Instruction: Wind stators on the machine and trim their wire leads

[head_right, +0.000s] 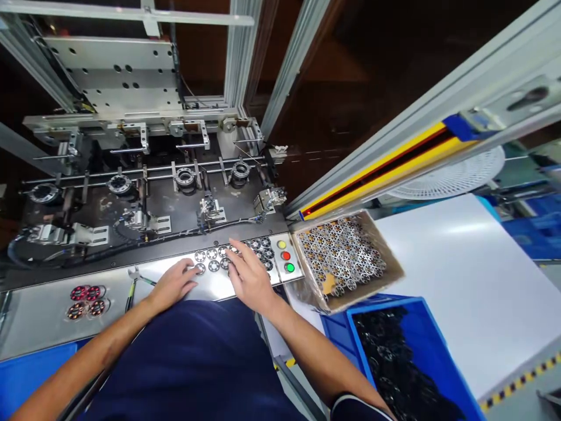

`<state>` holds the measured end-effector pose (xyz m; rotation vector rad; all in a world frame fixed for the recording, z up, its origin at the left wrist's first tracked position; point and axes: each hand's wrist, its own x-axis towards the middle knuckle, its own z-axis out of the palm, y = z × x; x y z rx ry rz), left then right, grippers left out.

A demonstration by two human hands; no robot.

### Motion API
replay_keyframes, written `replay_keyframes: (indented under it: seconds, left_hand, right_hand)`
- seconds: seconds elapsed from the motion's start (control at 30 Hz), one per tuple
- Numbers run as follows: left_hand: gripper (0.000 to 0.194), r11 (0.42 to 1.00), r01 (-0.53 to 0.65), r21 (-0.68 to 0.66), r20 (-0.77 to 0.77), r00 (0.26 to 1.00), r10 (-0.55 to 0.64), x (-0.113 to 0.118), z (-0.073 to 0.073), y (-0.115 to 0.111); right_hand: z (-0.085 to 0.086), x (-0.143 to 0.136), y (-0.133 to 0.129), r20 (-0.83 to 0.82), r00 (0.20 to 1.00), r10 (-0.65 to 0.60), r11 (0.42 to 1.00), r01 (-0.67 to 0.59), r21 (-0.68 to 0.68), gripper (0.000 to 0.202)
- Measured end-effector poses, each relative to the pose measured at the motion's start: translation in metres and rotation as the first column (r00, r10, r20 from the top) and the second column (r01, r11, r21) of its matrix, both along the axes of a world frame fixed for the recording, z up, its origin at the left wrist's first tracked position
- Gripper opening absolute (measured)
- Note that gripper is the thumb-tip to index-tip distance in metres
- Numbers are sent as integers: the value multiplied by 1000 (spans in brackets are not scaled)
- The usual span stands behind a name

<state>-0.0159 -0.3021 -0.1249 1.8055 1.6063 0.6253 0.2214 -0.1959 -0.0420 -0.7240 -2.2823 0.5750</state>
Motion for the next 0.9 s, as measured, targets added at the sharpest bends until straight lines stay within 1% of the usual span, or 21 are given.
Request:
replay_keyframes:
  seconds: [0.1, 0.17, 0.2, 0.27, 0.33, 0.37, 0.43, 0.47, 0.5, 0.57, 0.6, 0.63, 0.67, 0.7, 0.77, 0.83, 0.9]
  left_hand:
    - [24, 997, -82, 3, 45, 996, 82, 1, 2, -1]
    - [23, 991, -137, -7, 109, 985, 137, 0, 11, -2]
    - [22, 986, -163, -19, 150, 975, 164, -1, 20, -3]
    - [21, 976, -210, -55, 242, 946, 217, -4, 45, -6]
    - [21, 966, -239, -97, 345, 903, 258, -6, 74, -11]
    - [20, 961, -252, -114, 399, 874, 277, -7, 88, -15]
    - [21, 947, -287, -145, 514, 796, 320, -4, 110, -22]
    - [24, 937, -309, -160, 573, 744, 343, -2, 117, -26]
    - [27, 925, -336, -176, 629, 684, 368, 2, 121, -30]
    - [32, 896, -389, -213, 727, 550, 411, 9, 125, -35]
    - [32, 882, -409, -235, 765, 482, 427, 12, 126, -38]
    - [32, 868, -424, -258, 795, 417, 440, 15, 126, -39]
    - [32, 857, -431, -283, 820, 355, 449, 16, 126, -41]
    - [32, 848, -430, -310, 838, 298, 457, 17, 127, -42]
    - [35, 838, -413, -358, 862, 198, 466, 16, 130, -44]
    - [36, 833, -389, -394, 873, 123, 471, 13, 134, -45]
    - [37, 833, -362, -419, 878, 73, 473, 11, 137, -46]
  right_hand:
    - [-10, -4, -8, 2, 998, 63, 998, -63, -28, 35]
    - [-15, -13, -9, 11, 990, 144, 988, -143, -50, 33]
    - [-16, -19, -9, 14, 981, 194, 979, -193, -63, 33]
    - [-11, -33, -7, 4, 955, 296, 952, -294, -85, 37]
    - [0, -47, -4, -27, 922, 386, 917, -387, -102, 39]
    - [7, -54, -4, -56, 904, 423, 898, -427, -108, 36]
    - [22, -67, -6, -140, 880, 453, 878, -468, -99, 26]
    - [29, -72, -9, -188, 875, 446, 881, -466, -84, 22]
    - [35, -77, -11, -234, 875, 424, 891, -449, -66, 19]
    - [45, -84, -16, -303, 876, 375, 914, -405, -39, 17]
    - [49, -86, -18, -323, 871, 371, 912, -407, -49, 17]
    - [53, -87, -18, -334, 860, 385, 896, -435, -86, 18]
    - [58, -89, -17, -339, 844, 415, 863, -483, -147, 21]
    - [63, -90, -15, -344, 823, 453, 812, -540, -222, 24]
    - [73, -92, -7, -357, 775, 522, 682, -631, -371, 24]
    - [81, -95, 2, -370, 742, 559, 575, -669, -471, 19]
    - [87, -100, 10, -370, 723, 583, 495, -677, -545, 17]
